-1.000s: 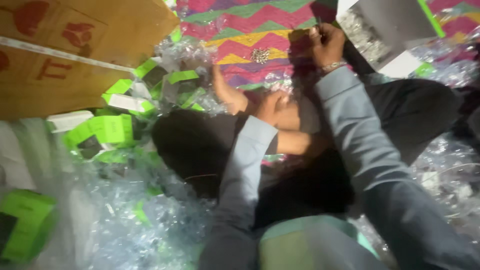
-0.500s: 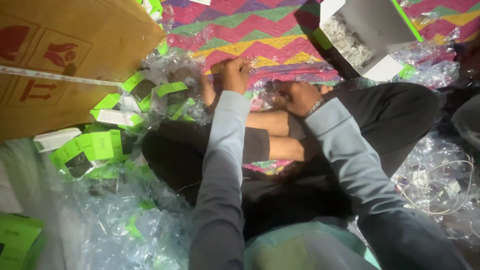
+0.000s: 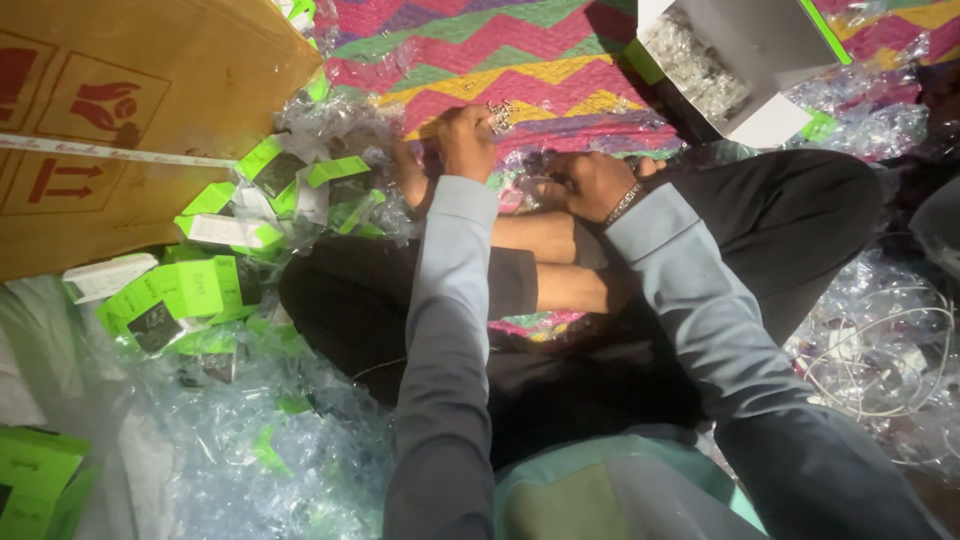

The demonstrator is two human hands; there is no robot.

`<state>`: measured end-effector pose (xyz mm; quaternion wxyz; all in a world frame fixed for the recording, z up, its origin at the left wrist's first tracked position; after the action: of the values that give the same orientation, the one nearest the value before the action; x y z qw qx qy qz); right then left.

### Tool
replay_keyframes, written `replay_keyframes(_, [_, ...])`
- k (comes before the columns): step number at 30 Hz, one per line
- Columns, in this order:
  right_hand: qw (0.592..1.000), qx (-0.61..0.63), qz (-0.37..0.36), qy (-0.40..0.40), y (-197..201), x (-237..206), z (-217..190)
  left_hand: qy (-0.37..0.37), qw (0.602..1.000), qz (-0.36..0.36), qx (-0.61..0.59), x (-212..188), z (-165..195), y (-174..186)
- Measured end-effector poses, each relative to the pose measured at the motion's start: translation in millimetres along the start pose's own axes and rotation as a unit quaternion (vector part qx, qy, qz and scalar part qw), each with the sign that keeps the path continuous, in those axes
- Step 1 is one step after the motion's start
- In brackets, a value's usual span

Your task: The person sits on a mat and repeatedly picks up small metal pins and white plastic electrical components, inserting the pins into the components by hand. The person places the assembled units into a nearby box while surrounded by packaging materials and other parts.

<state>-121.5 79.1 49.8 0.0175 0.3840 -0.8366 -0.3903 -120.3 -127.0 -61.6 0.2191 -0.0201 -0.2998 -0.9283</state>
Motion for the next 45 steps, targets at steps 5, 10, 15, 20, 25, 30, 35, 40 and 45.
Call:
replay_keyframes(5, [1.000, -0.012, -0.007, -0.011, -2, 1, 3, 0.022, 0.999, -0.026, -0.036, -2, -6, -4])
replay_keyframes(10, [1.000, -0.021, -0.009, -0.016, -5, 2, 6, 0.041, 0.991, -0.018, -0.125, 0, -8, -4])
replay_keyframes(15, [1.000, 0.000, 0.004, 0.002, -1, 0, 4, 0.022, 0.999, -0.008, -0.034, -3, 1, 4])
replay_keyframes(20, [0.996, 0.015, -0.027, 0.082, 8, -8, -7, -0.050, 0.989, -0.139, 0.013, -38, 35, -12])
replay_keyframes(25, [0.978, 0.085, 0.189, -0.010, 96, -15, 41, -0.036, 0.955, -0.287, 0.071, -87, 79, -19])
replay_keyframes(30, [0.962, -0.187, 0.197, -0.013, 158, 15, 111, 0.027, 0.943, -0.294, 0.151, -86, 102, -7])
replay_keyframes(35, [0.981, -0.149, 0.124, -0.024, 142, 39, 130, 0.026, 0.982, -0.183, 0.046, -75, 108, 8])
replay_keyframes(40, [0.959, -0.114, 0.234, -0.112, 163, 12, 136, 0.014, 0.991, -0.133, -0.018, -78, 95, 3])
replay_keyframes(45, [0.968, -0.031, 0.235, -0.082, 158, -8, 130, -0.003, 0.994, -0.098, -0.050, -78, 85, -7])
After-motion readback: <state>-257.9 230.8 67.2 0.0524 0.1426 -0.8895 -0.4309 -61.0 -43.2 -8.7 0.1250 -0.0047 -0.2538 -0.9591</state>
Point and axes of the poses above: each hand's wrist, its own x-axis towards the middle knuckle, its own y-axis out of the back of the hand, z = x × y, the point moved 6 cm from there along x, towards the middle knuckle, and after that the axes turned 1 degree about -y, right-handed, at the moved point
